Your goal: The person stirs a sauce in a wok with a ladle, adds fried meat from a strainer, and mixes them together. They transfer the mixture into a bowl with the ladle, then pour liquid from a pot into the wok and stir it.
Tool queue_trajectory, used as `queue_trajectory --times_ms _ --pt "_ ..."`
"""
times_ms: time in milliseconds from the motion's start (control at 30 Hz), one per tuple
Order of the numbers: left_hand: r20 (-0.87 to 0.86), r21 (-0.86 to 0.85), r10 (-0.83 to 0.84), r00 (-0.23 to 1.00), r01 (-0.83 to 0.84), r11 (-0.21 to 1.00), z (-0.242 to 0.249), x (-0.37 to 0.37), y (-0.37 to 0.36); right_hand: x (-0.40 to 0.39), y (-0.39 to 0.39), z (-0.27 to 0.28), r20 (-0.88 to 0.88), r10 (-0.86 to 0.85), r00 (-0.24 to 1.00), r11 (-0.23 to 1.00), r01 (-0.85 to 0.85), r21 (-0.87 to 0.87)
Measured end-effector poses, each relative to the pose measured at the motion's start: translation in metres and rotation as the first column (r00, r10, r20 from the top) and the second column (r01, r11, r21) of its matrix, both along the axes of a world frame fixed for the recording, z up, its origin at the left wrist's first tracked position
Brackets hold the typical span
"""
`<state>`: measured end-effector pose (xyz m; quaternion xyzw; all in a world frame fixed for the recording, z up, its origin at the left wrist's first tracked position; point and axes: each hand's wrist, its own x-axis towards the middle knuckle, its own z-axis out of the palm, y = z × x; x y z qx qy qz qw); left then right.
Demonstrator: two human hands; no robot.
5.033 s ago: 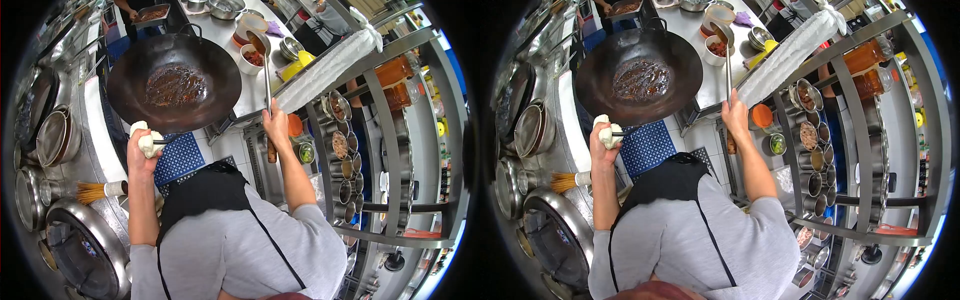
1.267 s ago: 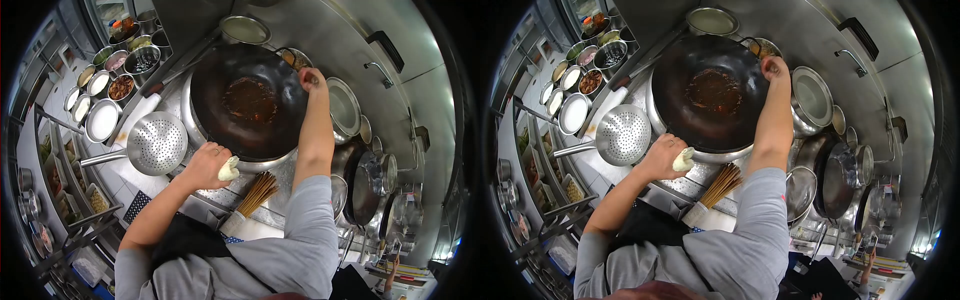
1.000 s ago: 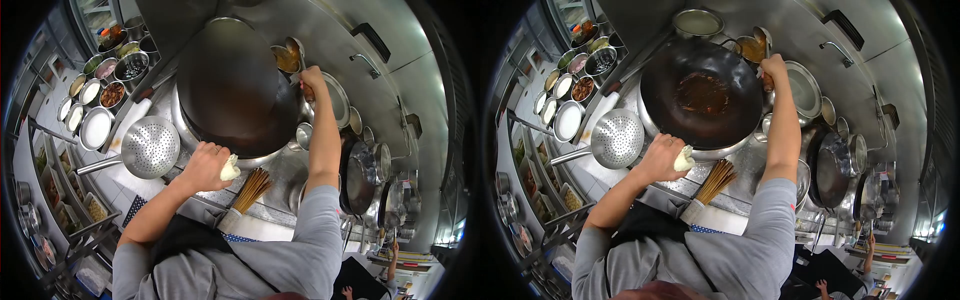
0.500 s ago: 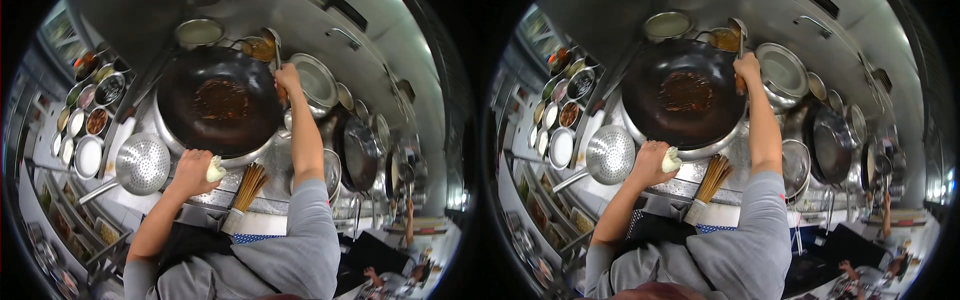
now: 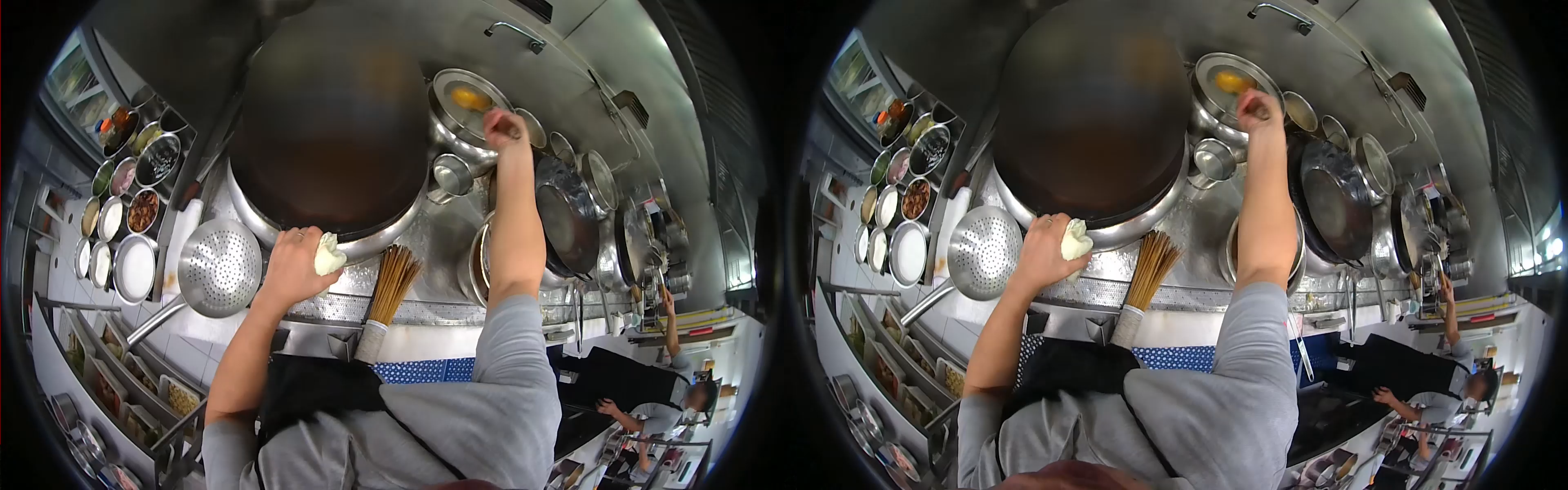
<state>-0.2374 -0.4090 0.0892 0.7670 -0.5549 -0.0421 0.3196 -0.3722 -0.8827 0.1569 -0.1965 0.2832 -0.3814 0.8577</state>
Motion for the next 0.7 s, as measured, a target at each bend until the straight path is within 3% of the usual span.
queue_trajectory --times_ms 33,133,233,267,367,500,633,700 --pt "-0.016 -0.027 -0.013 1.0 0.013 1.0 0.0 -0.001 0.003 0.002 -0.01 0.005 0.233 -0.077 0.969 0.981 0.033 0.191" --pt "-0.072 -0.117 -0.037 0.997 0.028 0.993 0.001 -0.003 0.011 0.022 -0.014 0.027 0.268 0.031 0.963 0.969 -0.095 0.228" --pt "-0.06 -0.141 -0.045 0.997 0.036 0.989 -0.002 -0.002 0.012 0.062 -0.025 0.033 0.176 -0.038 0.984 0.999 0.036 0.012" --pt "-0.068 -0.12 -0.031 0.997 0.023 0.993 -0.003 -0.002 0.012 0.076 -0.043 0.031 0.113 0.007 0.994 1.0 -0.006 -0.007" --pt "-0.069 -0.074 0.003 0.998 -0.008 0.997 -0.01 -0.003 0.01 0.104 -0.018 0.057 -0.306 0.093 0.948 0.976 -0.148 -0.161" --pt "-0.026 -0.077 0.013 1.0 -0.015 0.997 -0.013 -0.003 0.006 0.109 0.016 0.078 -0.741 -0.06 0.668 0.731 -0.477 -0.489" --pt "0.0 -0.064 0.009 1.0 -0.009 0.998 -0.015 -0.003 0.003 0.11 0.009 0.074 -0.731 -0.359 0.58 0.49 -0.55 -0.677" --pt "0.028 -0.1 0.004 1.0 -0.001 0.995 -0.015 -0.004 0.002 0.094 0.022 0.079 -0.717 -0.499 0.486 0.4 -0.605 -0.689"
